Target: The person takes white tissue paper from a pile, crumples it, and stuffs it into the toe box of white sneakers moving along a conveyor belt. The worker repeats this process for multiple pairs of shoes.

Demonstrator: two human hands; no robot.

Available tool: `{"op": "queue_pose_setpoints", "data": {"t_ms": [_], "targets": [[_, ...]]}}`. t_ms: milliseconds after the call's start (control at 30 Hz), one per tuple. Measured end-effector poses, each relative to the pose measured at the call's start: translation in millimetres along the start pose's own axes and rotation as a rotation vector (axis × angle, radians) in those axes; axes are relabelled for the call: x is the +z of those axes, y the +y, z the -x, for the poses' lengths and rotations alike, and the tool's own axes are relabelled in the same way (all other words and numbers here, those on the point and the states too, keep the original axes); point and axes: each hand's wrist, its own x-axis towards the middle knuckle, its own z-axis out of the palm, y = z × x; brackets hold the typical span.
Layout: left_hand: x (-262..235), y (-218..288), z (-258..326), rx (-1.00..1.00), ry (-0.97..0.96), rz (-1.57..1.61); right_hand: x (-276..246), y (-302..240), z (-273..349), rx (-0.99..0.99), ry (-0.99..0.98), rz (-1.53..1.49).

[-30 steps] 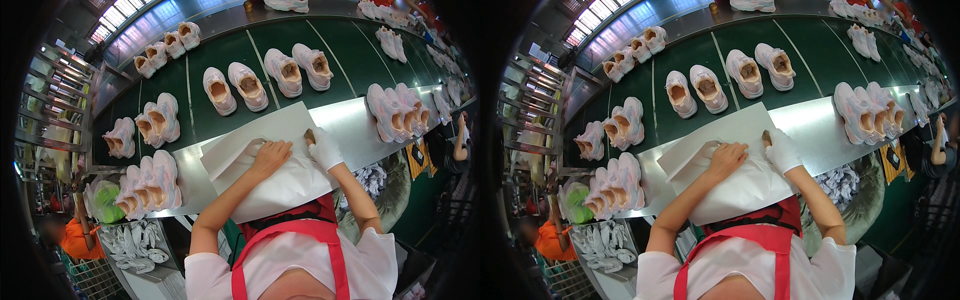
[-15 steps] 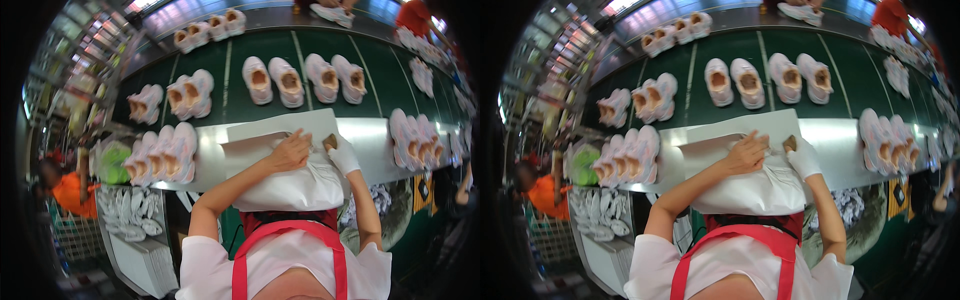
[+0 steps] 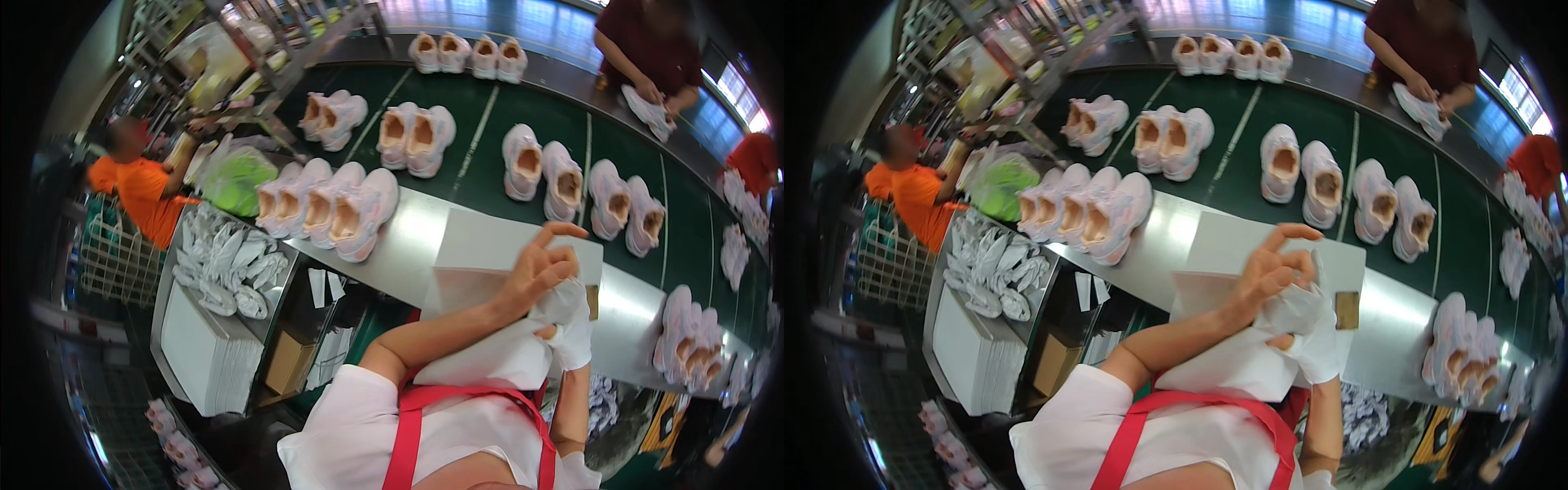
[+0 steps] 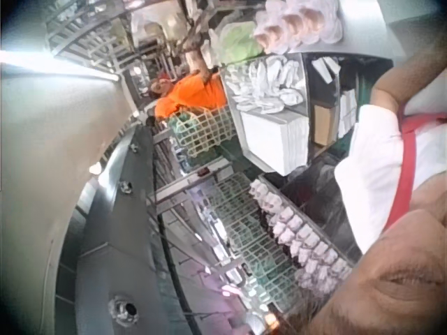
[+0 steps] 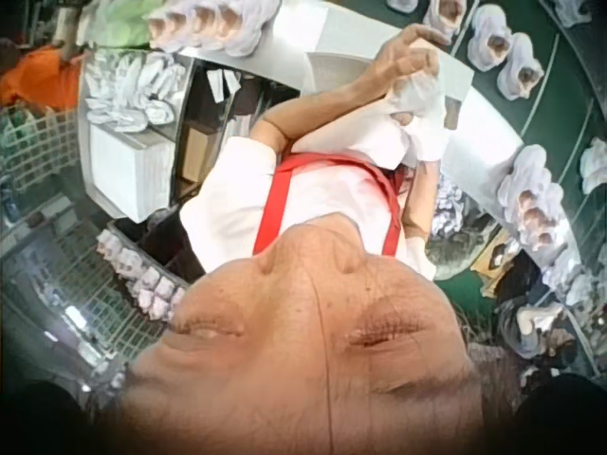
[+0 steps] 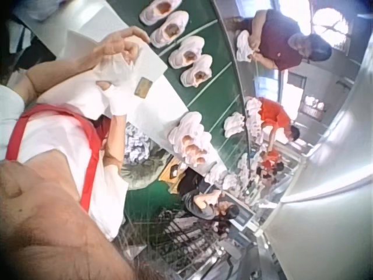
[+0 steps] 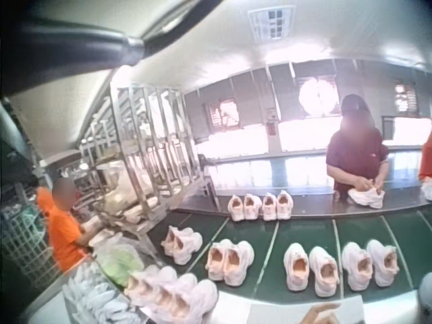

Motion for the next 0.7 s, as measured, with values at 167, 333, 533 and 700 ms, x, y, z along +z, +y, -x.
{"op": "queue_pose_setpoints", "data": {"t_ms": [167, 333, 533, 700], "targets": [[0.8, 3.0, -12.0, -0.178, -0.085, -0.102, -8.9, 13.1, -9.2, -0.011, 0.058, -0.193], [-13.0, 7.0, 4.5, 0.04, -0.199, -1.028, -31.9, 3.7, -16.0, 0.119, 0.325, -0.322], [-61.7, -9.6, 9.4, 0.012, 0.024, -1.065, -54.0, -4.5, 12.4, 0.035, 0.551, -0.443], [-96.8, -35.4, 13.0, -0.782, -0.213, 0.292, -31.4, -46.4, 8.8, -0.889, -0.22, 0.704]]}}
